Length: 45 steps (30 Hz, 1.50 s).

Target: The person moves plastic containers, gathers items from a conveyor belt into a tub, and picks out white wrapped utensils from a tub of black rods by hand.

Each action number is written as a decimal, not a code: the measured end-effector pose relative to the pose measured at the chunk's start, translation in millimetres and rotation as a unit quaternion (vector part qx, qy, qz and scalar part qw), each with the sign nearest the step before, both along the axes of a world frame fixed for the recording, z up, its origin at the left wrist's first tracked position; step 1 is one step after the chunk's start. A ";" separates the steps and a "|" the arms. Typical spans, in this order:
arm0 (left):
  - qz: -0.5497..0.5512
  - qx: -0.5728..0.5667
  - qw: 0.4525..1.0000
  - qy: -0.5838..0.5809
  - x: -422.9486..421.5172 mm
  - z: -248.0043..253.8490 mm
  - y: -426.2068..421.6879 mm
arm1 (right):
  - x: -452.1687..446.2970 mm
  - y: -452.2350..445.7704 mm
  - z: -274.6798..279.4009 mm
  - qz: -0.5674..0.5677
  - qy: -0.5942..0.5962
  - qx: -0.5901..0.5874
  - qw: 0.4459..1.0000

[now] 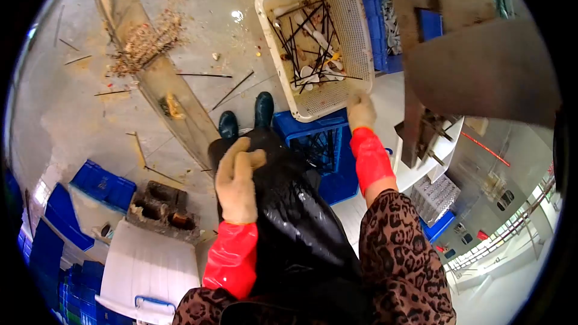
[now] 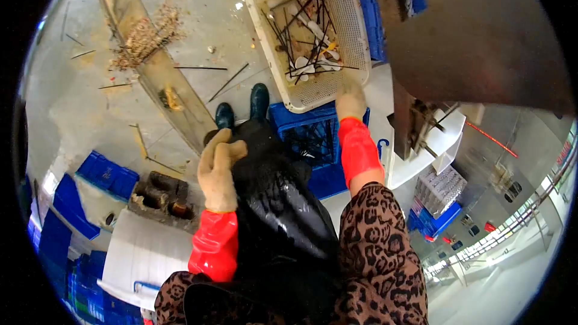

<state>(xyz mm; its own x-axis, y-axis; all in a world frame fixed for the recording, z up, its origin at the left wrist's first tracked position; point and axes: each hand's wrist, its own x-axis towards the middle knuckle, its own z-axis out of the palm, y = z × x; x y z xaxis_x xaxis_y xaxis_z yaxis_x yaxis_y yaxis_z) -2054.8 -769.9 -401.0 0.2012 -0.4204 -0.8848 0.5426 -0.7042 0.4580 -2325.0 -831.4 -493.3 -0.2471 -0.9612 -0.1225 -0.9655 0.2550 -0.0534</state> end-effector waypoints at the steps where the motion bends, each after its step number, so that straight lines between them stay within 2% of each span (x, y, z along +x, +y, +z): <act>1: -0.014 -0.016 0.999 0.025 -11.5 -12.4 -2.6 | -11.9 -10.7 -17.1 -0.019 0.030 -0.018 0.999; 4: -0.042 -0.016 0.996 0.078 -36.2 -37.7 -12.0 | -35.7 -61.1 -44.9 -0.112 0.108 -0.011 0.988; 6: -0.087 -0.024 0.993 0.079 -38.2 -52.9 -17.6 | -26.8 -97.4 -44.4 -0.283 0.127 0.035 0.950; 8: -0.071 -0.006 0.993 0.096 -34.2 -59.4 -30.4 | -75.8 -102.0 -81.6 -0.111 0.166 -0.090 0.976; 9: -0.063 0.009 0.994 0.093 -31.2 -59.7 -36.1 | -87.9 -113.2 -92.4 -0.117 0.166 -0.086 0.975; 11: -0.072 0.010 0.994 0.081 -30.0 -66.5 -43.4 | -98.7 -138.7 -101.8 -0.163 0.183 0.019 0.969; 13: -0.075 0.021 0.994 0.074 -32.9 -73.5 -50.1 | -101.5 -152.4 -95.6 -0.158 0.184 0.037 0.969; 15: -0.090 0.036 0.992 0.083 -38.1 -78.8 -58.2 | -111.0 -152.1 -94.8 -0.150 0.188 0.054 0.969; 18: -0.109 0.056 0.988 0.096 -42.9 -79.7 -70.3 | -131.0 -138.8 -101.0 -0.163 0.245 0.140 0.946; 26: -0.093 0.049 0.989 0.102 -47.1 -80.6 -71.9 | -158.7 -103.6 -97.5 -0.156 0.285 0.137 0.936; 32: -0.135 0.042 0.986 0.091 -45.8 -77.8 -71.9 | -143.4 -99.0 -87.7 -0.184 0.286 0.128 0.932; 35: -0.134 0.063 0.984 0.096 -46.5 -76.8 -74.5 | -145.7 -100.0 -88.4 -0.206 0.291 0.180 0.917; 38: -0.122 0.050 0.986 0.101 -46.2 -78.8 -67.9 | -139.5 -93.0 -84.4 -0.169 0.281 0.180 0.927; 40: -0.131 0.042 0.986 0.098 -47.3 -81.7 -67.1 | -146.3 -90.5 -91.8 -0.178 0.310 0.183 0.916; 42: -0.112 0.057 0.985 0.116 -48.0 -81.4 -66.5 | -129.9 -79.3 -93.8 -0.162 0.243 -0.012 0.956; 43: -0.098 0.060 0.986 0.123 -49.0 -82.0 -64.4 | -119.0 -73.4 -96.3 -0.183 0.245 -0.071 0.949; 44: -0.083 0.063 0.986 0.130 -49.7 -82.4 -62.6 | -108.1 -67.8 -95.7 -0.184 0.245 -0.068 0.950; 45: -0.084 0.065 0.986 0.129 -50.1 -82.1 -61.9 | -94.0 -63.3 -91.8 -0.166 0.191 -0.073 0.965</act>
<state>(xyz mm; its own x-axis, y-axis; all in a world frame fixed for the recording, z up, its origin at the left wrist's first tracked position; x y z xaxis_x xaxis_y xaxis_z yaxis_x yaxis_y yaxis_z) -2104.9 -831.9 -483.1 -0.1013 -0.3079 -0.9460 0.4995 -0.8381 0.2192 -2419.0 -894.6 -585.0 -0.5442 -0.8215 0.1702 -0.7882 0.5701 0.2317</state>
